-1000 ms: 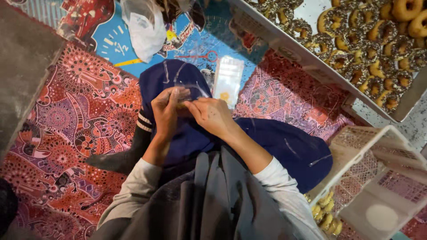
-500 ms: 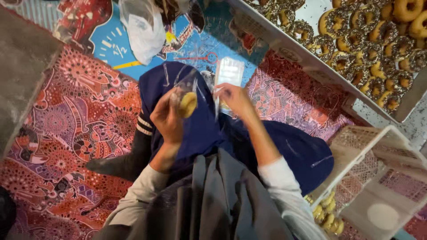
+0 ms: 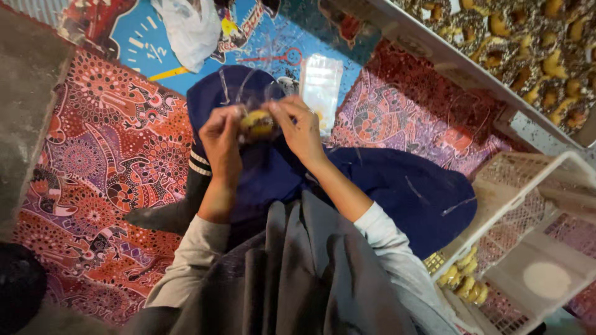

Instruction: The person sits on a mat and repeatedly picks donuts from a metal tray, places them into small clear plastic bags, and sets the filled bags into a white plastic crate. The person handles both plain and sprinkled donuts throughout the clip.

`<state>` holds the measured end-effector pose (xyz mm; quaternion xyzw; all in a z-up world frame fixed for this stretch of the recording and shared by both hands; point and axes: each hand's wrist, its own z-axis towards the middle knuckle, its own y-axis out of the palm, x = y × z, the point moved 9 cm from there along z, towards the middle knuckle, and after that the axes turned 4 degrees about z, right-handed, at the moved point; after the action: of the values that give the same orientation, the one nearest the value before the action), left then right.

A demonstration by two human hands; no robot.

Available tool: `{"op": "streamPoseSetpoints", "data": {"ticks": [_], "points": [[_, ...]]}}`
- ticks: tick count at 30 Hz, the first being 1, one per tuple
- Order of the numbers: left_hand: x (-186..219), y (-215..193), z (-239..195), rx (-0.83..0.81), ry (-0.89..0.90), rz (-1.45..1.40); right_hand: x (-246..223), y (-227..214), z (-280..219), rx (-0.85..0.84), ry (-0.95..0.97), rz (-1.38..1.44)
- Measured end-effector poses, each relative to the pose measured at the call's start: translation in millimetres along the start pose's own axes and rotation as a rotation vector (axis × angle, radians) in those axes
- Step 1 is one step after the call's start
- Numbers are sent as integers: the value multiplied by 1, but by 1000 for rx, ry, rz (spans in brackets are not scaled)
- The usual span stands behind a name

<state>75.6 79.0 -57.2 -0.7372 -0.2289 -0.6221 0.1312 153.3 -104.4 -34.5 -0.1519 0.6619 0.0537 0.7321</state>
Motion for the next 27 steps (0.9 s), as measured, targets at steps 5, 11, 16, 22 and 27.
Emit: {"op": "streamPoseSetpoints", "data": {"ticks": [5,11,16,22,27], "points": [[29,7,-10,71,301,297,7,-10,-4,125,-7,59],[10,51,-11,-25,431,738,106,-31,-40,213,246,-57],[-75,163,17,-337,456,600,205,-124,-44,417,283,-47],[-186,206,52,-478,406,1206,222,-202,-61,409,161,-700],[-160,212,31,-562,471,1180,192,-178,-30,413,276,-455]]}}
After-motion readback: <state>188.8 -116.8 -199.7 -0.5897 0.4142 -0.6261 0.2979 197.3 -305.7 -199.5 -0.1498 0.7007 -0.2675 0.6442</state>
